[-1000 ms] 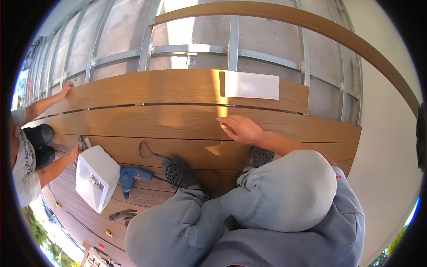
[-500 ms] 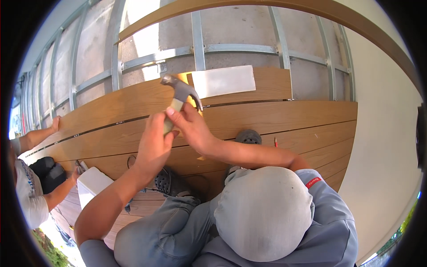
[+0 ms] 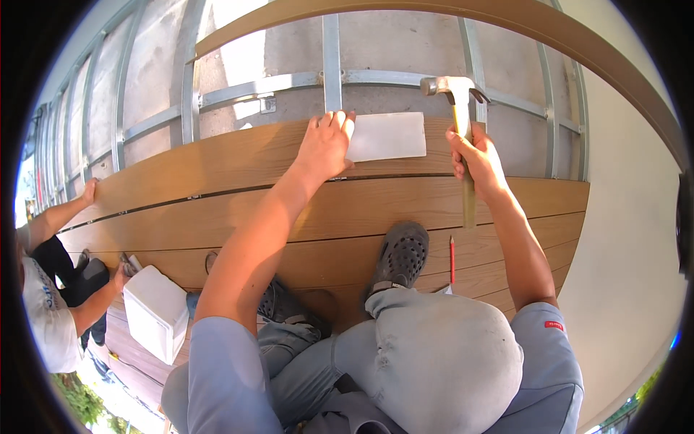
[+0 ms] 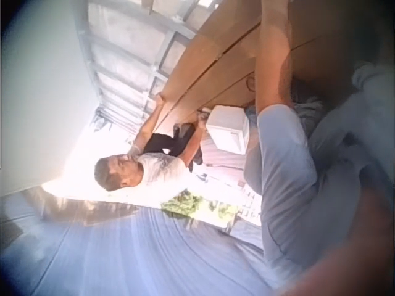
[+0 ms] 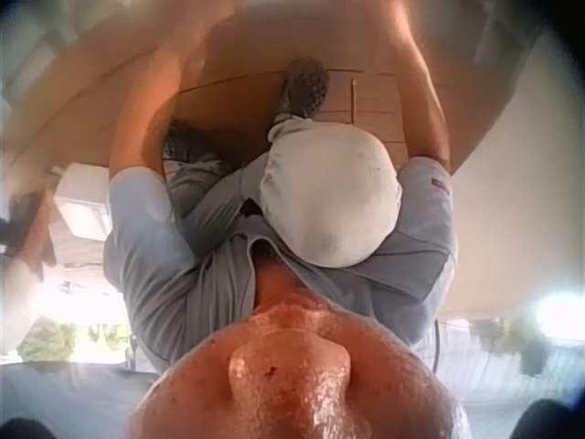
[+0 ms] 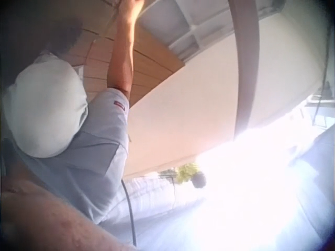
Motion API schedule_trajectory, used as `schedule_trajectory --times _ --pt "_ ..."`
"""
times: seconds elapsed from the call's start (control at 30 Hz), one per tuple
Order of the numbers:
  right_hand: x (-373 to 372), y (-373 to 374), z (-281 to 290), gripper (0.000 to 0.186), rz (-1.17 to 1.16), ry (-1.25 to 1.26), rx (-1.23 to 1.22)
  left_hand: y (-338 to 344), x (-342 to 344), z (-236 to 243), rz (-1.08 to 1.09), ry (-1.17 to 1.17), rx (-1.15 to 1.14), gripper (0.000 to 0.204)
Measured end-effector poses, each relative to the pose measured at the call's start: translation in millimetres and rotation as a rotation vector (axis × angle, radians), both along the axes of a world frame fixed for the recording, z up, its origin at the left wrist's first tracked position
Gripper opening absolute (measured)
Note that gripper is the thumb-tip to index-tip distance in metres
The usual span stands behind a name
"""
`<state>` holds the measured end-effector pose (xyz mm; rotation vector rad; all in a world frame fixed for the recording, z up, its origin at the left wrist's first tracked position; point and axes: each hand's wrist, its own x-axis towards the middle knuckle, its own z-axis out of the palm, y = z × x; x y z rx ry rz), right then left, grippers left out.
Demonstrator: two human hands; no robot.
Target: The person installs wooden decking boards onto a metal frame using a power drill to drive screws and a hammer to tap boards into place. They use an L-square and a pencil to mark a board before positioning and fastening it.
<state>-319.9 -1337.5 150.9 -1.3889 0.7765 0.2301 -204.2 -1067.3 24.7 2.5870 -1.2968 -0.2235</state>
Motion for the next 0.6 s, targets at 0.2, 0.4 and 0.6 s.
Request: schedule_trajectory --times 0.2,0.4,0.6 --pt "3 -14 -17 0.026 0.247 0.217 -0.364 19 83 15 0.165 0.275 0.340 0.111" --pt "79 -28 -9 0.027 0.471 0.172 -0.529 20 132 9 0.298 0.664 0.191 0.118" --pt "179 -23 -7 0.030 0.814 0.123 -0.776 40 155 -26 0.283 0.759 0.132 0.103"
